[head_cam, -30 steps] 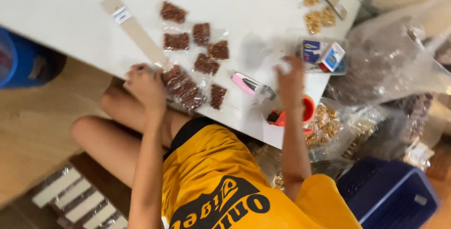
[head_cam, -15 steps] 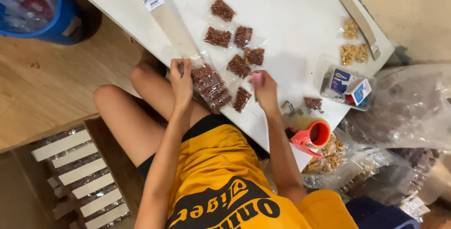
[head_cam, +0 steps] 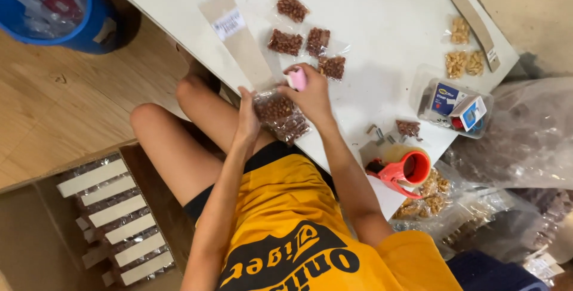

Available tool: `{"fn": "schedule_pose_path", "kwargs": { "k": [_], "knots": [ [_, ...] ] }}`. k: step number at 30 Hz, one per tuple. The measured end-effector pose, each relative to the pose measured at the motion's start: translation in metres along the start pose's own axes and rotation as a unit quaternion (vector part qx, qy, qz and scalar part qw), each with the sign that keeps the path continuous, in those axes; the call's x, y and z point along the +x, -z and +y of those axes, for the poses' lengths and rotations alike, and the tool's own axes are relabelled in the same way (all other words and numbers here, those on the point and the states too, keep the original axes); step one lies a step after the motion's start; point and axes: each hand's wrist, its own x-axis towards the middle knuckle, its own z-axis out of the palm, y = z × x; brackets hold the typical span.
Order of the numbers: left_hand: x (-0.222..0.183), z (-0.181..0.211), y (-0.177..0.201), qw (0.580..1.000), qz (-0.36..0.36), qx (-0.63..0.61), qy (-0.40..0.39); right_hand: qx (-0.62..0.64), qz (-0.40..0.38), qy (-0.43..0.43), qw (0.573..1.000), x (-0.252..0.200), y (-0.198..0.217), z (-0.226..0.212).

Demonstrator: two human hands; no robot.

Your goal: Stapling cardboard header labels onto small plastic bags containing nuts and placing them into a cardboard box.

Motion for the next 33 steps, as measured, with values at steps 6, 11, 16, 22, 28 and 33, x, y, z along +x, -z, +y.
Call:
{"fn": "schedule_pose_path", "kwargs": {
  "k": [6, 11, 16, 22, 28, 33],
  "knots": [
    [0.036, -0.085, 0.043, 0.998, -0.043, -0.001, -0.05, -0.087, 0.0, -0.004, 0.996, -0.002, 0.024, 0.011],
    [0.097, -0.17, 0.098, 0.995, -0.041, 0.036, -0.083, -0.188, 0.007, -0.198, 0.962, -0.04, 0.1, 0.023],
    [0.103, -0.179, 0.103, 0.994, -0.017, 0.051, -0.097, -0.294, 0.194, -0.201, 0.914, -0.042, 0.124, 0.059],
    [0.076, -0.119, 0.073, 0.992, -0.019, 0.06, -0.108, -0.297, 0.087, 0.051, 0.95, 0.022, 0.067, 0.088],
    [0.128, -0.202, 0.117, 0.99, -0.01, 0.097, -0.104, -0.329, 0.269, 0.279, 0.861, 0.035, 0.021, 0.14],
    [0.098, -0.158, 0.087, 0.996, -0.053, -0.003, -0.075, -0.251, 0.159, 0.371, 0.88, -0.024, -0.032, 0.077]
  ]
}}
